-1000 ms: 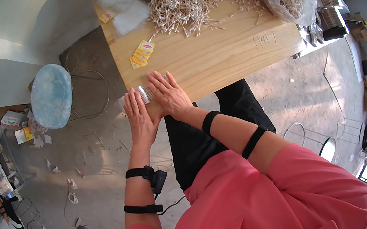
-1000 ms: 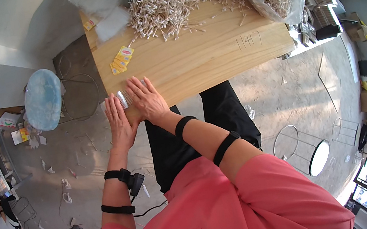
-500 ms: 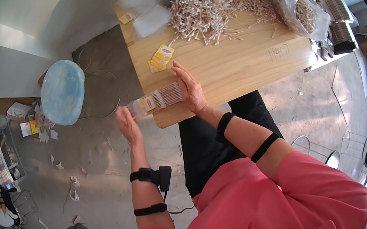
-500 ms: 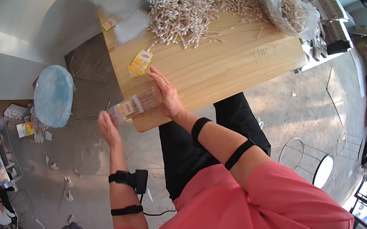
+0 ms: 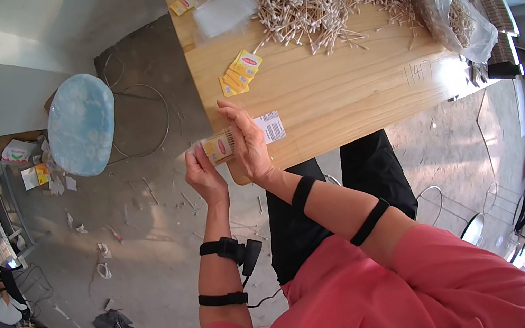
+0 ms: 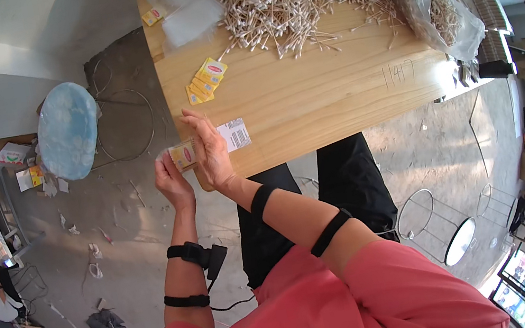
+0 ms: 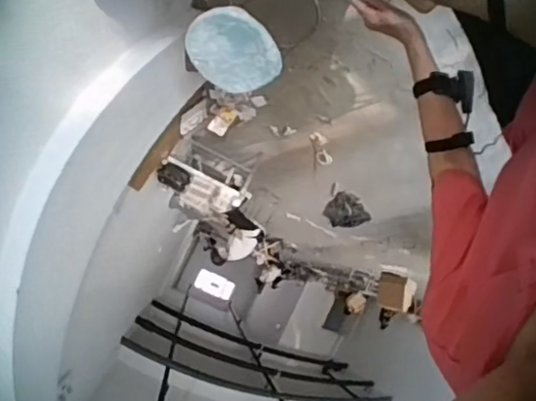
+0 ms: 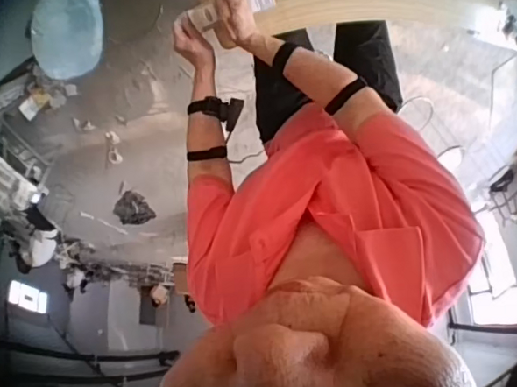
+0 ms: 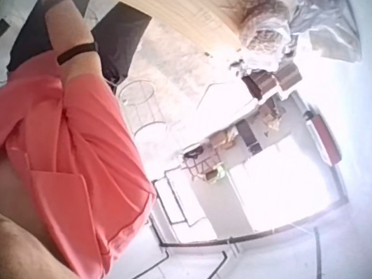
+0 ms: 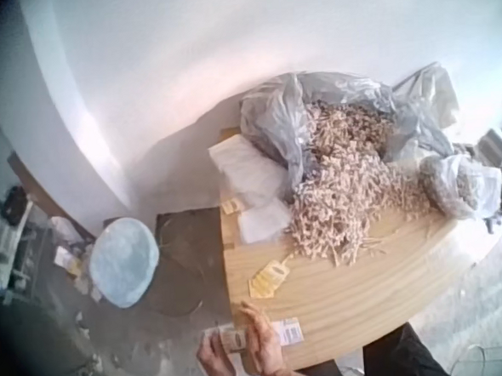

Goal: Organizing and placing cotton swabs into plastic packaging on a table.

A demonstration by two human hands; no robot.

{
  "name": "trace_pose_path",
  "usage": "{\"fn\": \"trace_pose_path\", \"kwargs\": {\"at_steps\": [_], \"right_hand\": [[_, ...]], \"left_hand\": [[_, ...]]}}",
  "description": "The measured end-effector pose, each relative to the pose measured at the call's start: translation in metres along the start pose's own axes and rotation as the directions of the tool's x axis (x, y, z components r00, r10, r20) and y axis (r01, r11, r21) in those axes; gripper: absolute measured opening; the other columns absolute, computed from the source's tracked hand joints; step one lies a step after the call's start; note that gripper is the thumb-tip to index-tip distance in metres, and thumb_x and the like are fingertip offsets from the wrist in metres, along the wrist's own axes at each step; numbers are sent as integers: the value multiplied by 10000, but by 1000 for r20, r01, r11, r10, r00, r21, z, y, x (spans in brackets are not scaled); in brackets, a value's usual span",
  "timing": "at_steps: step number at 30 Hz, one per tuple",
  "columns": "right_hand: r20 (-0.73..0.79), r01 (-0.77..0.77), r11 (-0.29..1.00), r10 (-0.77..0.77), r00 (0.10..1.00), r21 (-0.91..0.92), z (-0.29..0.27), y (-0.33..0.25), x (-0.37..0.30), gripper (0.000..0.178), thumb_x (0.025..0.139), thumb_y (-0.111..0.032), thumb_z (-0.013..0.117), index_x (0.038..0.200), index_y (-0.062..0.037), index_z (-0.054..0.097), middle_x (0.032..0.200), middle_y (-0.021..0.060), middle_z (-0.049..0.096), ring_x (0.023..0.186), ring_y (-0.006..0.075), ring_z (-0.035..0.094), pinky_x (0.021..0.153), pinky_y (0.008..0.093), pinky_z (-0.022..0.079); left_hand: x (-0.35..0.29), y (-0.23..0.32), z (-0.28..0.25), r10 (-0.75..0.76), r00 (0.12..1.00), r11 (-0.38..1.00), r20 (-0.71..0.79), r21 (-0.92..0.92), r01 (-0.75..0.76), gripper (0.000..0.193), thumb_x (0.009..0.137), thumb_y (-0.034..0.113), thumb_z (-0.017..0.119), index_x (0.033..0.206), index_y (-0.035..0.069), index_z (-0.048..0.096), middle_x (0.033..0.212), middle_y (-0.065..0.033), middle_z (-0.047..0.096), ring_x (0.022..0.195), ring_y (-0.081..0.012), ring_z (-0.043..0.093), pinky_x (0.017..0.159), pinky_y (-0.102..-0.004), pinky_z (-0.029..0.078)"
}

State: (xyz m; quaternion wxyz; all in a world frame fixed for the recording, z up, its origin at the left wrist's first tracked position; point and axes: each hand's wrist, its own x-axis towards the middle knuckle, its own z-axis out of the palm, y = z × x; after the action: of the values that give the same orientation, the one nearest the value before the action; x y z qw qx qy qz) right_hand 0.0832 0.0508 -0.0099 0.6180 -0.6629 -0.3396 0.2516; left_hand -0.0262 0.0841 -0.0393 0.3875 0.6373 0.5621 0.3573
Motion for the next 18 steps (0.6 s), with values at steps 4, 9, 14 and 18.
{"fn": "trace_pose_path", "kwargs": {"at_steps": [4, 9, 14, 18], "right_hand": [[17, -19, 996, 17, 1000, 90, 0, 1, 0, 344, 948, 84, 400, 1232, -24, 561, 1396, 179, 526, 1304, 328, 497, 1104, 353, 373], [11, -100, 926, 103, 995, 364, -7, 11, -1, 311, 1072, -62, 319, 1299, 22, 514, 1481, 149, 439, 1369, 214, 411, 1163, 314, 307], [66, -123, 943, 107, 992, 309, -4, 3, -3, 319, 1066, -58, 318, 1311, 23, 505, 1475, 155, 442, 1379, 224, 402, 1170, 321, 298], [38, -104, 938, 97, 995, 330, 9, 2, -6, 323, 1059, -75, 328, 1305, 17, 515, 1465, 159, 454, 1379, 237, 405, 1165, 336, 301]], "left_hand": [[-2, -2, -4, -325, 945, 908, 38, -265, 323, 240, 1039, 270, 522, 1062, 54, 623, 992, -49, 670, 829, -119, 605, 705, -284, 492], [-21, 10, -6, -437, 755, 212, 489, -760, 615, 364, 987, 333, 610, 1239, 71, 579, 1183, -28, 629, 968, -142, 614, 808, -289, 503], [-18, 14, 11, -515, 776, 414, 365, -687, 597, 486, 898, 317, 741, 1217, -21, 596, 1172, -81, 647, 1022, -155, 631, 903, -305, 510], [-20, 32, 18, -559, 784, 500, 269, -645, 578, 469, 878, 311, 766, 1174, -25, 626, 1144, -87, 665, 987, -157, 649, 849, -293, 531]]}}
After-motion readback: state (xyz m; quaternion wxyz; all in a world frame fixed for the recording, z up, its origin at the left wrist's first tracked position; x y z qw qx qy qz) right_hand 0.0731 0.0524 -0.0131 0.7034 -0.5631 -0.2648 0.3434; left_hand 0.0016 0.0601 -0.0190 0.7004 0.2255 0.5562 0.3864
